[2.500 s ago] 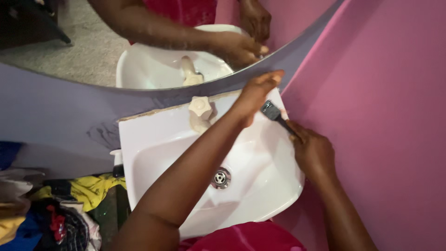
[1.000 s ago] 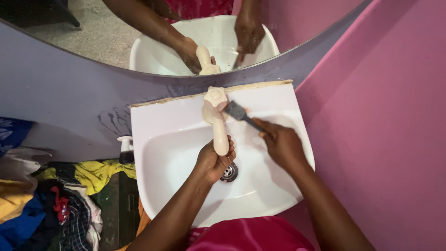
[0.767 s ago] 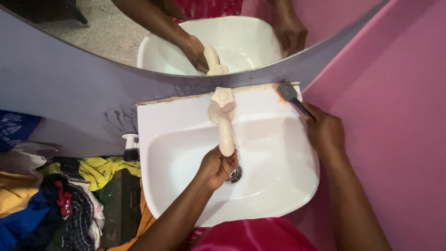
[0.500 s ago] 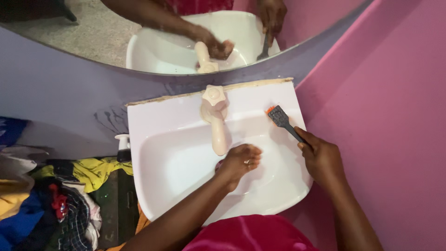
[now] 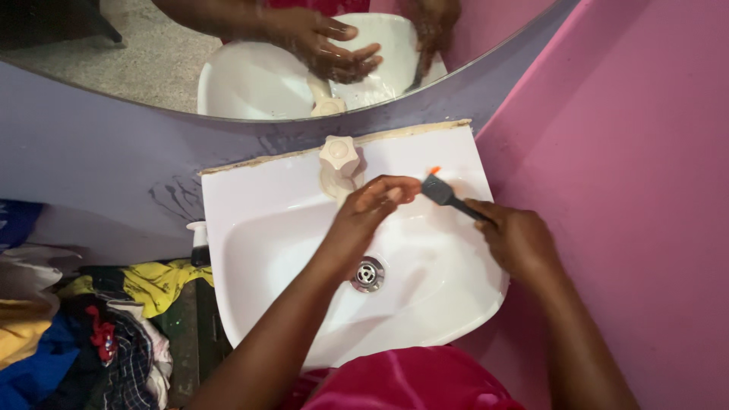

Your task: The person scrubs a white bathroom sink and faucet using a small brush. They repeatedly scrub the basin, faucet, and drain area, then rinse the brush under running water and continue scrubbing.

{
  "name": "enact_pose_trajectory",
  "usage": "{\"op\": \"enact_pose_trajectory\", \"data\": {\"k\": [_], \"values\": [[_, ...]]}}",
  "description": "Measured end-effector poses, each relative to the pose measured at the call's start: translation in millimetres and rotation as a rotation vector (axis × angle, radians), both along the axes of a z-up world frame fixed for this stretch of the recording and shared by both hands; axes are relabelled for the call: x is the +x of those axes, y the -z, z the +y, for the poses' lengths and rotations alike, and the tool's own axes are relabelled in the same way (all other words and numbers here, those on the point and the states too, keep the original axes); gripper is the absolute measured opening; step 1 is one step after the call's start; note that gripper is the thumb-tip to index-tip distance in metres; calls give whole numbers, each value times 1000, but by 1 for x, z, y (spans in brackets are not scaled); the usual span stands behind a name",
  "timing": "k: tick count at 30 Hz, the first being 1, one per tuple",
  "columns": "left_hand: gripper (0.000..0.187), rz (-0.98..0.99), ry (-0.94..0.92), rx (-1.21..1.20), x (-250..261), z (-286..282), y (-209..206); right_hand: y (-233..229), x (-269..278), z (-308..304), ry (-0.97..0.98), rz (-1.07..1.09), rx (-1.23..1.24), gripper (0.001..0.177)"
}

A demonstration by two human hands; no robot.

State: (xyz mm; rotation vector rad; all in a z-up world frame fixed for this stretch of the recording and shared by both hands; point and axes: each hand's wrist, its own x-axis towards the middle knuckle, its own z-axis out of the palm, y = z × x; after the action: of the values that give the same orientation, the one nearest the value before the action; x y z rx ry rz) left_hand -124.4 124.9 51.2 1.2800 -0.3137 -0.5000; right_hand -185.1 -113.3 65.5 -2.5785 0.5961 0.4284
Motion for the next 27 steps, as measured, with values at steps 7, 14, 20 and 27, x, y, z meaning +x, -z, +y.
{"op": "enact_pose_trajectory", "data": {"k": [7, 14, 20, 27], "values": [[36, 133, -175, -29, -14, 58, 21, -3, -3, 10, -101, -9, -34, 40], [29, 499, -431, -424, -9, 74, 79, 10, -5, -8, -251, 18, -108, 37], [30, 808, -462, -439, -4, 49, 120, 37, -2, 15, -326, 64, -172, 39], [16, 780, -325, -547, -9, 27, 153, 53, -17, 49, -605, 203, -86, 39]]}}
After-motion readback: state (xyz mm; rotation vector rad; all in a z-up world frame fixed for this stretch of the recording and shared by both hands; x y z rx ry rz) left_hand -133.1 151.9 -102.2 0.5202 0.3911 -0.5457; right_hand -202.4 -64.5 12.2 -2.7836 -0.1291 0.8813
